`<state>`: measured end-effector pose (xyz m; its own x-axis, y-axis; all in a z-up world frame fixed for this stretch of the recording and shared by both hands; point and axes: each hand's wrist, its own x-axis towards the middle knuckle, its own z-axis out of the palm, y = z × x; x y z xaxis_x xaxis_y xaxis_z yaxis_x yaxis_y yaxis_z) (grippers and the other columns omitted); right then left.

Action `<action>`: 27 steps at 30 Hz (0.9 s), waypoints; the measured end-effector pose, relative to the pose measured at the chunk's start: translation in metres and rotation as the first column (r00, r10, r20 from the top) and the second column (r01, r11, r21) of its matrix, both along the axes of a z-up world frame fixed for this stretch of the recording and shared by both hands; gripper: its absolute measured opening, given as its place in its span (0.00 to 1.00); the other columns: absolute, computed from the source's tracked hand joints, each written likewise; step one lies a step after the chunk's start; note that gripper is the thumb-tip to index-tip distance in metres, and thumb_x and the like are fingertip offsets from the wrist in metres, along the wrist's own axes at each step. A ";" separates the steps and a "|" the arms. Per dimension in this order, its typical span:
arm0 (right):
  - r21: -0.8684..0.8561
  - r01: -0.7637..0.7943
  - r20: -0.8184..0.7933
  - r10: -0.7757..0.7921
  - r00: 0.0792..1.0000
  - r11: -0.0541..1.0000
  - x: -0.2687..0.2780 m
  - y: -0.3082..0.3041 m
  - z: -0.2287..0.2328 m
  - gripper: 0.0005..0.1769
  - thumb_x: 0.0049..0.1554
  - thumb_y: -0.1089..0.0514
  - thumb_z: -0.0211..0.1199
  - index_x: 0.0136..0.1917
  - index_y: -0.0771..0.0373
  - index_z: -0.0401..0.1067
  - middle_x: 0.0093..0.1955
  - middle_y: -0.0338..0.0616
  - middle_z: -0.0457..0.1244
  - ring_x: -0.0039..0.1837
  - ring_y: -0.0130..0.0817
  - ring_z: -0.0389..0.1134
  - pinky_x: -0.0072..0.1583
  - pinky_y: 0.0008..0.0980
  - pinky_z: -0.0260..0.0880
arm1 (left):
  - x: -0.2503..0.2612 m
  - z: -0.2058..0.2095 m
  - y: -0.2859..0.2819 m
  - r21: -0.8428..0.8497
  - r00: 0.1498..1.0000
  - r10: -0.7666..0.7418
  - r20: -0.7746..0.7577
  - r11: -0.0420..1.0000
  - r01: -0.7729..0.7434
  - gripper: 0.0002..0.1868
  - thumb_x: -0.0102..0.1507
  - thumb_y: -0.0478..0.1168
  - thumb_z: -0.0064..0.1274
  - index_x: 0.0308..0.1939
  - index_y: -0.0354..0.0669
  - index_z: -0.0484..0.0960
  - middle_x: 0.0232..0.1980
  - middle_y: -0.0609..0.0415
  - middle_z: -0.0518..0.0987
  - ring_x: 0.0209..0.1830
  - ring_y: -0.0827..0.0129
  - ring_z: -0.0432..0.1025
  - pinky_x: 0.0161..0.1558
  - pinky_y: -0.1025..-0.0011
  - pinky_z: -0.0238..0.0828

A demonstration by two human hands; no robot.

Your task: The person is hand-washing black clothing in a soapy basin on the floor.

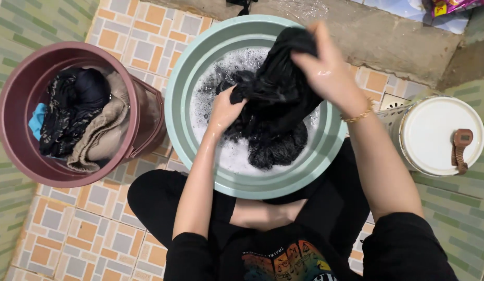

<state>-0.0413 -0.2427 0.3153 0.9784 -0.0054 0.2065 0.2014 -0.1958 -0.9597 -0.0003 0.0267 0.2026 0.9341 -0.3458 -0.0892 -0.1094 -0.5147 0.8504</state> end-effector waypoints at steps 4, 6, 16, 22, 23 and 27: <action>-0.622 -0.181 -0.253 0.023 0.967 0.762 0.004 0.026 -0.055 0.42 0.54 0.41 0.70 0.71 0.66 0.57 0.59 0.65 0.63 0.60 0.61 0.66 0.59 0.47 0.68 | -0.002 0.006 -0.003 0.181 0.991 0.093 0.100 0.977 -0.110 0.25 0.57 0.41 0.60 0.58 0.44 0.78 0.47 0.43 0.84 0.49 0.50 0.79 0.51 0.57 0.74; -0.681 -0.309 -0.302 0.129 0.944 0.663 -0.002 0.045 -0.094 0.51 0.49 0.35 0.73 0.72 0.66 0.56 0.62 0.71 0.58 0.61 0.66 0.64 0.61 0.49 0.67 | -0.004 0.006 -0.001 0.343 0.994 0.040 0.100 0.937 -0.072 0.27 0.59 0.40 0.58 0.64 0.45 0.75 0.48 0.43 0.84 0.51 0.46 0.78 0.53 0.54 0.74; -0.956 -0.166 -0.185 -0.057 0.981 0.243 0.001 0.092 -0.404 0.30 0.56 0.47 0.70 0.64 0.65 0.66 0.47 0.50 0.70 0.50 0.43 0.74 0.48 0.44 0.75 | -0.004 -0.172 0.004 0.801 0.963 -0.265 0.046 0.586 0.123 0.24 0.64 0.41 0.56 0.63 0.43 0.70 0.57 0.45 0.79 0.54 0.51 0.77 0.54 0.53 0.77; -0.719 -0.378 -0.532 -0.112 0.839 0.583 0.028 0.087 -0.162 0.28 0.50 0.44 0.72 0.56 0.66 0.76 0.44 0.57 0.70 0.44 0.48 0.74 0.47 0.45 0.76 | 0.015 -0.148 0.028 0.645 0.951 -0.237 -0.199 0.699 0.310 0.35 0.64 0.52 0.56 0.67 0.35 0.63 0.68 0.35 0.69 0.68 0.45 0.66 0.65 0.52 0.67; -0.743 -0.198 -0.329 -0.091 0.940 0.639 0.024 0.086 -0.134 0.34 0.45 0.49 0.74 0.63 0.61 0.72 0.43 0.58 0.70 0.45 0.53 0.72 0.48 0.48 0.73 | 0.014 -0.100 0.028 0.453 0.940 -0.253 -0.228 0.827 0.332 0.60 0.55 0.62 0.66 0.74 0.30 0.48 0.73 0.28 0.56 0.73 0.38 0.54 0.72 0.51 0.55; -0.616 -0.088 -0.245 -0.084 0.966 0.783 0.013 0.096 -0.055 0.38 0.45 0.51 0.72 0.67 0.64 0.69 0.47 0.59 0.70 0.49 0.53 0.72 0.53 0.44 0.72 | -0.014 -0.048 0.034 0.275 0.947 -0.290 -0.134 0.908 0.317 0.78 0.50 0.70 0.72 0.76 0.24 0.35 0.78 0.24 0.42 0.80 0.37 0.38 0.75 0.47 0.40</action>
